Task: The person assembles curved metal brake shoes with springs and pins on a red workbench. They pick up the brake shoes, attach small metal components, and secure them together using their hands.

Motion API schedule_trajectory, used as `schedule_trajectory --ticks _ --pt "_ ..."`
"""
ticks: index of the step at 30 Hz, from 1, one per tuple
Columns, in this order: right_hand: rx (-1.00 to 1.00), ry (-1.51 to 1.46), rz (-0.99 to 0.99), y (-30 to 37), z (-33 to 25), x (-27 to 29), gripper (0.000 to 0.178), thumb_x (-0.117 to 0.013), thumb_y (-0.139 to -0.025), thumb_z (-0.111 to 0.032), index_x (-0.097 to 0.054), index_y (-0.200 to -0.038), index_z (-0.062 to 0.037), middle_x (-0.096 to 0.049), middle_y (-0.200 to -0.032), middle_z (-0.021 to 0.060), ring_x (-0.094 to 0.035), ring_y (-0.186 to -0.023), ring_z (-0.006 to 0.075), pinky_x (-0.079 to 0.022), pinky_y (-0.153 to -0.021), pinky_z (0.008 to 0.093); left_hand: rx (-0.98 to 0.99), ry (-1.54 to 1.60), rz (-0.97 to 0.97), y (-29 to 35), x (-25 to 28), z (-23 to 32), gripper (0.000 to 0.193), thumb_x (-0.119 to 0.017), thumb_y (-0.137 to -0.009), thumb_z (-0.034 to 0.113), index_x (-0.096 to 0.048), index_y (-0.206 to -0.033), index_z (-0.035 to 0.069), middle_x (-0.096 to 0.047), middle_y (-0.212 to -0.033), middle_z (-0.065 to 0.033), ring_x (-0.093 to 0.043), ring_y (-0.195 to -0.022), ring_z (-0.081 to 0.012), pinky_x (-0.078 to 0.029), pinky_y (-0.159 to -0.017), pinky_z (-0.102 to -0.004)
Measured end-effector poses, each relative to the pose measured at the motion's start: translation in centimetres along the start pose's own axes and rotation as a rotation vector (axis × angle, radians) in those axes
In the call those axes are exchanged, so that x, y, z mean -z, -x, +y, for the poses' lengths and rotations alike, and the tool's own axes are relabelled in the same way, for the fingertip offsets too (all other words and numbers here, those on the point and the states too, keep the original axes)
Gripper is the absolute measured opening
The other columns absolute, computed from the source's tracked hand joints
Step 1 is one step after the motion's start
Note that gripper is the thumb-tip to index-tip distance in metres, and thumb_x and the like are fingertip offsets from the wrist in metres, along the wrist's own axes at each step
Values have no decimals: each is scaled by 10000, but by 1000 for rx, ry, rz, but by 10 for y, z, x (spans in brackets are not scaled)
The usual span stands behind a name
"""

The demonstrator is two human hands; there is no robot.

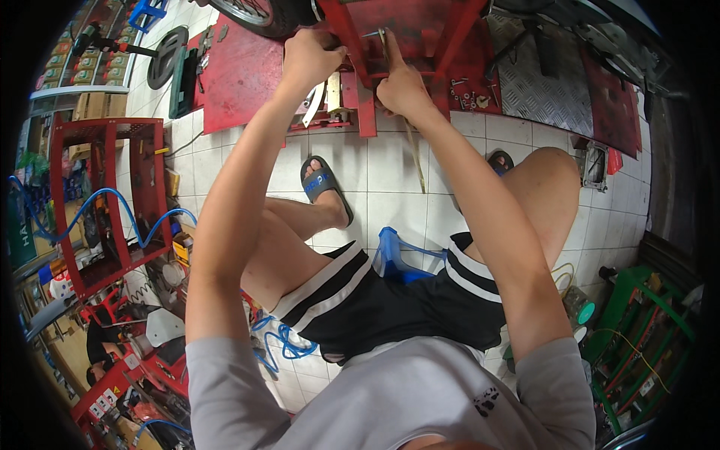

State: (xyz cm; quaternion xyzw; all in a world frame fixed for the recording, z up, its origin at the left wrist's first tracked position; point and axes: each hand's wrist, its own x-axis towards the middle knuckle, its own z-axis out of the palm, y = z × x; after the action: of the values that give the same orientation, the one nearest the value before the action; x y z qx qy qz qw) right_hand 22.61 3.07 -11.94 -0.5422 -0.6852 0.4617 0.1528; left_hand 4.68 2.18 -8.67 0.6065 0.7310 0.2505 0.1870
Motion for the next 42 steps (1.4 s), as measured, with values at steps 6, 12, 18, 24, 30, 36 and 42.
schedule_trajectory --ticks 6,12,18,24,30,36,42 --pt "75 124 79 -8 8 -13 917 -478 -787 6 -10 -1551 -188 -604 -1149 320 -604 -990 490 -520 -889 483 43 103 -30 -7 -4 1 251 -686 -835 132 -719 -1026 -27 -734 -960 -156 -713 -879 -196 -549 -784 -311" --pt "126 141 111 -9 12 -19 930 -516 -774 -3 -15 -1548 -128 -609 -1096 351 -558 -1067 512 -424 -978 511 82 20 -80 1 5 14 262 -675 -830 130 -715 -1035 -29 -731 -937 -167 -713 -873 -240 -540 -800 -334" --pt "108 70 113 0 7 -20 922 -506 -798 8 -10 -1551 -186 -544 -1201 354 -584 -1061 489 -496 -935 495 100 -37 -94 3 8 21 275 -679 -829 152 -720 -1052 -5 -731 -940 -166 -711 -871 -249 -536 -808 -340" --pt "-33 -212 -41 1 0 -15 897 -568 -865 -58 -36 -1557 -264 -459 -1272 363 -534 -1173 480 -464 -999 496 133 85 -97 0 4 12 274 -670 -848 159 -718 -1081 22 -730 -983 -157 -707 -890 -244 -530 -817 -354" --pt "-53 -91 -9 -1 3 -19 928 -630 -861 -103 -40 -1556 -278 -468 -1266 348 -536 -1173 472 -458 -1009 490 132 111 -87 0 0 8 277 -681 -841 119 -698 -1067 -42 -726 -1012 -162 -701 -911 -222 -530 -827 -323" --pt "-11 35 62 10 -1 -16 936 -635 -846 -80 -71 -1549 -333 -428 -1307 348 -525 -1181 495 -468 -1001 497 66 -28 -70 -5 -3 8 273 -662 -852 94 -685 -1084 -47 -719 -1042 -173 -701 -918 -231 -531 -827 -341" --pt "39 -21 17 16 -12 -19 917 -555 -826 6 -106 -1546 -342 -400 -1324 369 -528 -1168 516 -465 -997 504 111 213 -86 -4 -5 -5 256 -688 -818 140 -721 -1039 16 -731 -944 -159 -713 -861 -264 -536 -798 -353"
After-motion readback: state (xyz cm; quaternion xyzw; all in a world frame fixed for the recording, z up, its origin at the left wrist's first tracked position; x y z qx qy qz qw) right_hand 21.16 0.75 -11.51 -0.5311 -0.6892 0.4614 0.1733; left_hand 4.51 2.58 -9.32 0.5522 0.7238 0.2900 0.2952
